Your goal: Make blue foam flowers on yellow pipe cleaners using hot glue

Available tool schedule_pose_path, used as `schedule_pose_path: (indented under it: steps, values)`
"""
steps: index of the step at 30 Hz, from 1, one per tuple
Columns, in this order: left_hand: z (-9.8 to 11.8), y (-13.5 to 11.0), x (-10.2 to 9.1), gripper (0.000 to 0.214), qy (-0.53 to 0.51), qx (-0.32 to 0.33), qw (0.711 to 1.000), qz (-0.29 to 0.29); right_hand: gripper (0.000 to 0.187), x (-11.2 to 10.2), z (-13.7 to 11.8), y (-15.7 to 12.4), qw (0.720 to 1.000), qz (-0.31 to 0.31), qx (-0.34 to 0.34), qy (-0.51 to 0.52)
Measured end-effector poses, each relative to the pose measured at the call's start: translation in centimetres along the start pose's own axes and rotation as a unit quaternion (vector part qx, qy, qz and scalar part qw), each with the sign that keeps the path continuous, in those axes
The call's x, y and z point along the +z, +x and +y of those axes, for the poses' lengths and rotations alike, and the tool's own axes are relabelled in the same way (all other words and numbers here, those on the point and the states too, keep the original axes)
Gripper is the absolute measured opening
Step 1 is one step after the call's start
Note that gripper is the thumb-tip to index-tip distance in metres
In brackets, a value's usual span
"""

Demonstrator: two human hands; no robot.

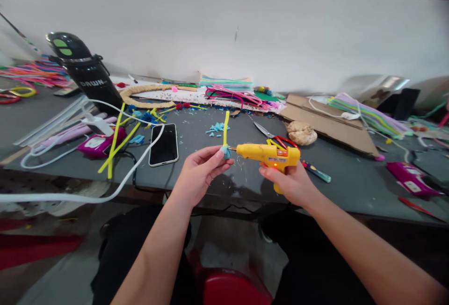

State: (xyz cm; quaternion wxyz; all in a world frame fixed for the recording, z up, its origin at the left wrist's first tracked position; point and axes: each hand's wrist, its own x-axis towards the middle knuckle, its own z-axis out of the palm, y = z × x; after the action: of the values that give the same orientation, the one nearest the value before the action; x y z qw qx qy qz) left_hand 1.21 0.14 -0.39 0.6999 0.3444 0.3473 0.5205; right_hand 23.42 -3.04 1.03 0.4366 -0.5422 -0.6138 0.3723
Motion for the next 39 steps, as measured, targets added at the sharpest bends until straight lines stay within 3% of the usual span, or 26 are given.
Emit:
schedule_pose_path:
  steps: [11, 19, 22, 28, 34, 39]
  values:
    - [0.0, -0.1, 0.0, 0.027, -0.006, 0.005, 1.0, -0.024, 0.011, -0.1, -0.3, 0.1, 1.0, 0.02, 0.002, -0.013]
    - [0.1, 0.0, 0.0, 0.031, -0.003, 0.029, 1.0, 0.006, 0.018, -0.7, -1.0, 0.5, 0.999, 0.037, -0.021, -0.014]
    - [0.1, 0.0, 0.0, 0.03, -0.005, 0.045, 0.999, 0.007, 0.02, -1.3, -0.2, 1.6, 0.994, 0.068, -0.023, -0.085]
    - [-0.1, -0.2, 0.1, 0.027, -0.038, 0.056, 0.997, -0.03, 0.033, -1.6, 3.9, 5.9, 0.953, 0.154, 0.016, -0.261]
    - [-0.3, -0.3, 0.2, 0.023, -0.053, 0.041, 0.996, -0.056, 0.036, -0.5, 5.5, 8.5, 0.951, 0.136, 0.019, -0.276]
    - [-0.2, -0.2, 0.0, 0.023, -0.061, 0.04, 0.996, -0.051, 0.064, -1.8, 5.0, 8.2, 0.954, 0.095, 0.034, -0.281]
